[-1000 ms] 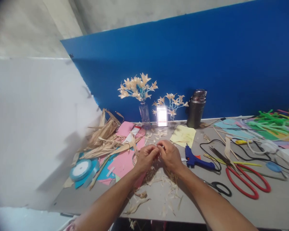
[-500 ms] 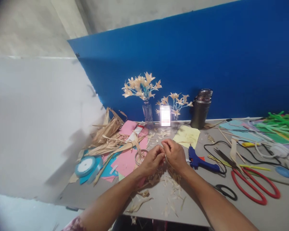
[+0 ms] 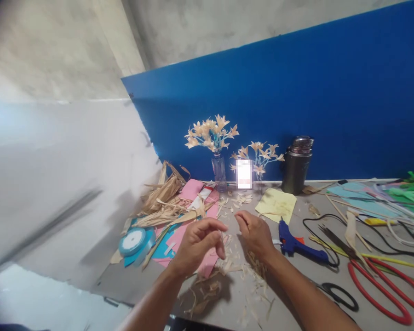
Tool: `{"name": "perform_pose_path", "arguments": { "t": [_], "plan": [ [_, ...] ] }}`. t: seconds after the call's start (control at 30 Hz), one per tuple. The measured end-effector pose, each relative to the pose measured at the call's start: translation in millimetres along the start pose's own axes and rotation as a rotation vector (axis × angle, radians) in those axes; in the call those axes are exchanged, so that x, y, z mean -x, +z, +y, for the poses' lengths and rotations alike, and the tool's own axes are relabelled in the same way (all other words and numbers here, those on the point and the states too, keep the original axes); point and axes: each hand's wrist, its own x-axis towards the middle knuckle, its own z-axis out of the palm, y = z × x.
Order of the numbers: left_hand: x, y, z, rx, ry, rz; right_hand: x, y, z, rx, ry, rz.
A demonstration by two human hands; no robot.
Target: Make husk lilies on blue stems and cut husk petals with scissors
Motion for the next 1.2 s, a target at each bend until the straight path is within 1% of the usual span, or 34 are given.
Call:
{"name": "perform_pose_path", "arguments": {
  "t": [0.1,0.17,0.2,0.23,0.3,0.37,0.43,0.5,0.57,0.6,0.63,0.67,0.7,0.73,0.77,0.8,0.83,0.87,0.9,0.93,0.97,1.0,1.03,1.07,1.1,1.13,1.2],
  "plan": [
    [16.9,-34.3,-20.1,0.421,-0.062,0.177,1.3,0.6,2.3,0.014,0.003,0.01],
    [34.2,-59.8,-26.3,0.654,-0.238,0.197,2.5,1.3,3.1,0.026,-0.005,-0.002],
    [44.2,-71.2,-26.9,0.728,-0.276,0.204,3.2,1.6,3.1,0.035,-0.008,-0.015],
    [54.1,-80.9,-25.9,0.785,-0.277,0.209,3.9,1.9,2.8,0.045,-0.013,-0.034],
    [69.9,-94.4,-21.0,0.853,-0.246,0.218,5.1,2.3,1.9,0.062,-0.028,-0.069],
    [76.8,-101.2,-15.2,0.875,-0.274,0.268,5.9,2.7,1.5,0.072,-0.039,-0.086],
    [75.2,-104.1,-12.9,0.906,-0.363,0.326,6.2,3.2,2.0,0.08,-0.05,-0.092],
    [71.3,-104.5,-16.4,0.956,-0.442,0.372,6.2,3.7,3.4,0.088,-0.061,-0.091],
    [71.3,-101.2,-23.6,0.972,-0.471,0.397,6.1,4.4,5.0,0.097,-0.072,-0.095],
    [73.8,-97.7,-26.8,0.938,-0.471,0.394,6.1,4.7,5.7,0.1,-0.076,-0.099],
    [78.0,-93.1,-28.4,0.856,-0.463,0.384,6.2,5.2,6.3,0.1,-0.079,-0.109],
    [83.2,-88.2,-27.6,0.726,-0.451,0.371,6.3,5.7,6.8,0.098,-0.082,-0.122],
    [88.8,-83.6,-23.8,0.535,-0.42,0.365,6.4,6.2,7.3,0.095,-0.086,-0.137],
    [94.1,-80.2,-17.1,0.269,-0.35,0.397,6.6,6.9,7.7,0.092,-0.092,-0.154],
    [98.1,-78.8,-8.0,-0.032,-0.257,0.461,6.8,7.5,8.1,0.089,-0.098,-0.174],
    [100.3,-79.7,2.5,-0.353,-0.129,0.575,7.1,8.2,8.5,0.085,-0.105,-0.193],
    [100.4,-82.9,13.0,-0.656,-0.048,0.672,7.4,8.7,8.8,0.082,-0.111,-0.21],
    [98.4,-87.7,22.3,-0.92,-0.042,0.725,7.7,9.2,8.9,0.08,-0.114,-0.226],
    [94.7,-93.2,29.1,-1.13,-0.126,0.697,8.0,9.5,8.9,0.081,-0.117,-0.243],
    [89.8,-98.6,32.9,-1.279,-0.268,0.607,8.3,9.7,8.7,0.085,-0.121,-0.259],
    [84.2,-102.8,33.3,-1.385,-0.42,0.488,8.5,9.7,8.2,0.09,-0.126,-0.274],
    [78.5,-105.4,30.8,-1.465,-0.533,0.374,8.6,9.6,7.6,0.096,-0.133,-0.285],
    [73.0,-106.1,26.0,-1.519,-0.604,0.269,8.7,9.5,6.9,0.102,-0.141,-0.291],
    [68.0,-105.2,19.7,-1.562,-0.63,0.189,8.6,9.3,6.2,0.107,-0.15,-0.294],
    [63.6,-103.2,12.9,-1.596,-0.622,0.136,8.5,9.1,5.4,0.112,-0.156,-0.292],
    [59.7,-100.8,6.1,-1.618,-0.606,0.1,8.3,8.9,4.7,0.118,-0.158,-0.291],
    [53.3,-96.9,-5.7,-1.621,-0.603,0.068,7.8,8.4,3.6,0.137,-0.157,-0.298]
  ]
}}
